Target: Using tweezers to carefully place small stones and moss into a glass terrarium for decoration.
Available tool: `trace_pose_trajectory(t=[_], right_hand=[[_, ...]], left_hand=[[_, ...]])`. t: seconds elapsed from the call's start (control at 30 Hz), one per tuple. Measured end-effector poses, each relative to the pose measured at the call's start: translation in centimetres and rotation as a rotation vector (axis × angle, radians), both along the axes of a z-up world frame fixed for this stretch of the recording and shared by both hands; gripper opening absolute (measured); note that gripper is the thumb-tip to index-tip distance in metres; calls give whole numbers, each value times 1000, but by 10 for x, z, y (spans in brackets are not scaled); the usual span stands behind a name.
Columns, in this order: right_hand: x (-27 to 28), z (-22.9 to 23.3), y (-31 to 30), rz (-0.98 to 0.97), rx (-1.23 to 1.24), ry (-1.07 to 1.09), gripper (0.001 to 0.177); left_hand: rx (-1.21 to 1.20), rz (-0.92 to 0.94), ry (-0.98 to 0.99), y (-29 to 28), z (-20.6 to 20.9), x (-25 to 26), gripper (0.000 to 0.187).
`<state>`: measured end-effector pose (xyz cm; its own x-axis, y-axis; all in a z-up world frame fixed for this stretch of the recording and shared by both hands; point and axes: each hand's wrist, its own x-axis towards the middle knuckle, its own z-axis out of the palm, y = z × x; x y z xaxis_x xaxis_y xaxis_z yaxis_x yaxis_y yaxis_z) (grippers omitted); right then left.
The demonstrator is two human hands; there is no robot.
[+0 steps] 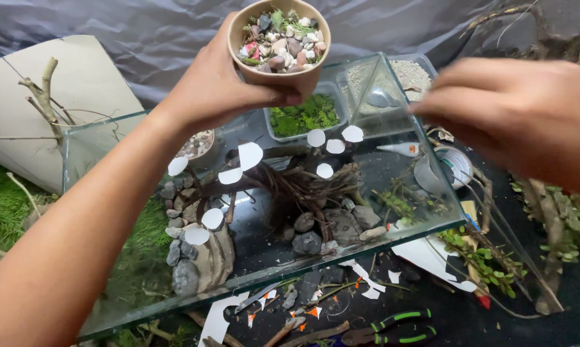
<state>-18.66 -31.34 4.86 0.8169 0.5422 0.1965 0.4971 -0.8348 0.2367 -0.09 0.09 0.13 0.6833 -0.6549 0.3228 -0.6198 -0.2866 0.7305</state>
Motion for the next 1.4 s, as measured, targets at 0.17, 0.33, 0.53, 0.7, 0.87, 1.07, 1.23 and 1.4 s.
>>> trace_pose_trajectory(t=[0.17, 0.33, 0.53, 0.7, 0.87, 1.07, 1.23, 1.4], right_hand=[[98, 4, 70, -137, -312, 537, 26], [136, -10, 99, -312, -437, 831, 54], [174, -53, 95, -159, -670, 1004, 60], [181, -78, 97, -92, -836, 1056, 43], [178, -90, 89, -90, -745, 1043, 29], [154, -51, 105, -390, -598, 1050, 43], [161, -69, 94, -329, -620, 1064, 38], [161, -72, 93, -329, -647, 1045, 44]], left_hand=[[-23, 4, -28, -1, -2, 2, 97], [-21, 32, -5, -2, -1, 0, 97], [-37, 34, 28, -2, 0, -2, 95], [-12, 41, 3, -1, -2, 1, 98], [-24, 36, 18, 0, -1, -1, 99], [12, 52, -19, 1, -4, 3, 102], [29, 65, -3, 1, -3, 2, 103], [-1, 40, -29, 2, -5, 3, 100]])
